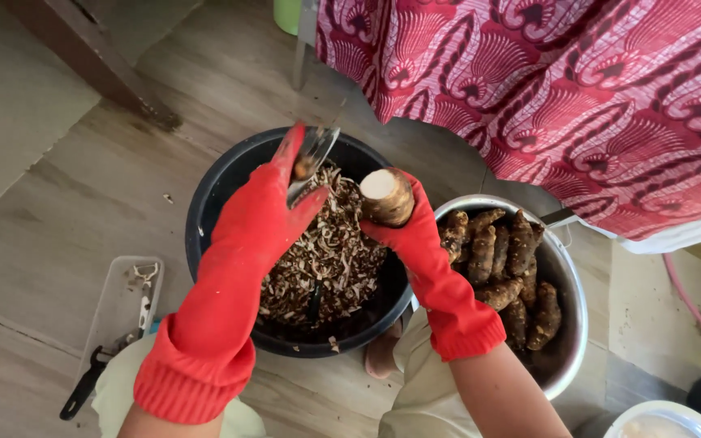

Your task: Peeling the outer skin from cassava roots using a knife and placing the peeled roots into a separate container.

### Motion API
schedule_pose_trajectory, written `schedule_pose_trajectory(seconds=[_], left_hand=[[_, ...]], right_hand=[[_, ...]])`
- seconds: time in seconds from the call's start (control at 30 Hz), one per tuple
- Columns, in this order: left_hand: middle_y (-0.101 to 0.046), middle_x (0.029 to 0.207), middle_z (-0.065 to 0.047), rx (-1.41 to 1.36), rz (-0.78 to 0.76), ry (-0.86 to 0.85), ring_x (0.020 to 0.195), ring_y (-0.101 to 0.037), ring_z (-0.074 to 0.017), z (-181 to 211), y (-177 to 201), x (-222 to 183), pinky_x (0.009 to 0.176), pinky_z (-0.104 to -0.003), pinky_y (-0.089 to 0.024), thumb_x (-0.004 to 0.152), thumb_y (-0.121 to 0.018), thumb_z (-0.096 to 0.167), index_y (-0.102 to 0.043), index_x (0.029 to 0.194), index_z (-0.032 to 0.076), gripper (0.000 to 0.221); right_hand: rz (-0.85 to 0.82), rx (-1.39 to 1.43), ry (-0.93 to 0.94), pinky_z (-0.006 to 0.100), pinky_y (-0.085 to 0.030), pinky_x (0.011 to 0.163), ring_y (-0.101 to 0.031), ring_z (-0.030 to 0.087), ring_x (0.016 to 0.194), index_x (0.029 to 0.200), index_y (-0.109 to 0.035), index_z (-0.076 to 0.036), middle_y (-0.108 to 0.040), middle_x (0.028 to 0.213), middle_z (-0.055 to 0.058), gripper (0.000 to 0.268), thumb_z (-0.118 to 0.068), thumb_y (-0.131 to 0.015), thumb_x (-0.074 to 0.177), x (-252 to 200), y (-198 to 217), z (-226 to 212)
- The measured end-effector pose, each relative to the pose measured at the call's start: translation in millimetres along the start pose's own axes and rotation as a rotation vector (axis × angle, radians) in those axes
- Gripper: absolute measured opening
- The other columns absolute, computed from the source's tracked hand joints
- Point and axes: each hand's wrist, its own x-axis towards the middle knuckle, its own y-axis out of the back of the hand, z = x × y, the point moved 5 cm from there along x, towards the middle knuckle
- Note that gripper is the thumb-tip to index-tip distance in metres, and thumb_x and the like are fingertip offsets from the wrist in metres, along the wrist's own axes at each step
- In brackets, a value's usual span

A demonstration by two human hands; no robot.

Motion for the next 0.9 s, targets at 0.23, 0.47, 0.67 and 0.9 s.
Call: schedule_pose_trajectory(seconds=[0.23, 0.47, 0.67, 0.9], left_hand=[[-0.055, 0.139, -0.017, 0.435, -0.065, 0.261, 0.118, -0.062, -0.0488, -36, -11, 8, 0.095, -0.067, -0.051, 0.102, -0.046, 0.037, -0.017, 0.163, 0.042, 0.068], [-0.041, 0.162, -0.012, -0.327, -0.028, -0.271, 0.147, -0.039, -0.0369, -16, -45, -8, 0.121, -0.055, -0.03, 0.104, -0.053, 0.044, -0.04, 0.159, 0.02, 0.061], [-0.043, 0.161, -0.015, -0.135, -0.051, -0.26, 0.14, -0.047, -0.0435, 1, -61, 2, 0.114, -0.057, -0.043, 0.077, -0.087, 0.04, -0.027, 0.162, 0.024, 0.106], [-0.057, 0.146, -0.02, 0.034, -0.084, -0.169, 0.13, -0.056, -0.0471, 11, -63, -1, 0.111, -0.062, -0.043, 0.077, -0.084, 0.056, -0.018, 0.164, 0.035, 0.111]], right_hand=[[0.239, 0.631, -0.473, 0.056, -0.052, 0.101, -0.068, 0.039, 0.115, 0.13, -0.058, -0.012, -0.07, 0.124, 0.018, 0.073, 0.011, -0.082, 0.066, 2, -7, 14], [0.343, 1.147, -0.718, 0.051, -0.059, 0.078, -0.069, 0.041, 0.105, 0.119, -0.055, 0.003, -0.07, 0.109, 0.019, 0.061, -0.028, -0.082, 0.073, 9, -14, 10], [0.356, 1.095, -0.718, 0.048, -0.061, 0.074, -0.072, 0.036, 0.076, 0.106, -0.064, 0.004, -0.071, 0.09, 0.021, 0.051, -0.028, -0.082, 0.071, -6, -41, -21], [0.314, 1.062, -0.73, 0.039, -0.056, 0.065, -0.069, 0.032, 0.077, 0.111, -0.062, 0.004, -0.07, 0.095, 0.018, 0.057, -0.033, -0.079, 0.072, -4, -37, -14]])
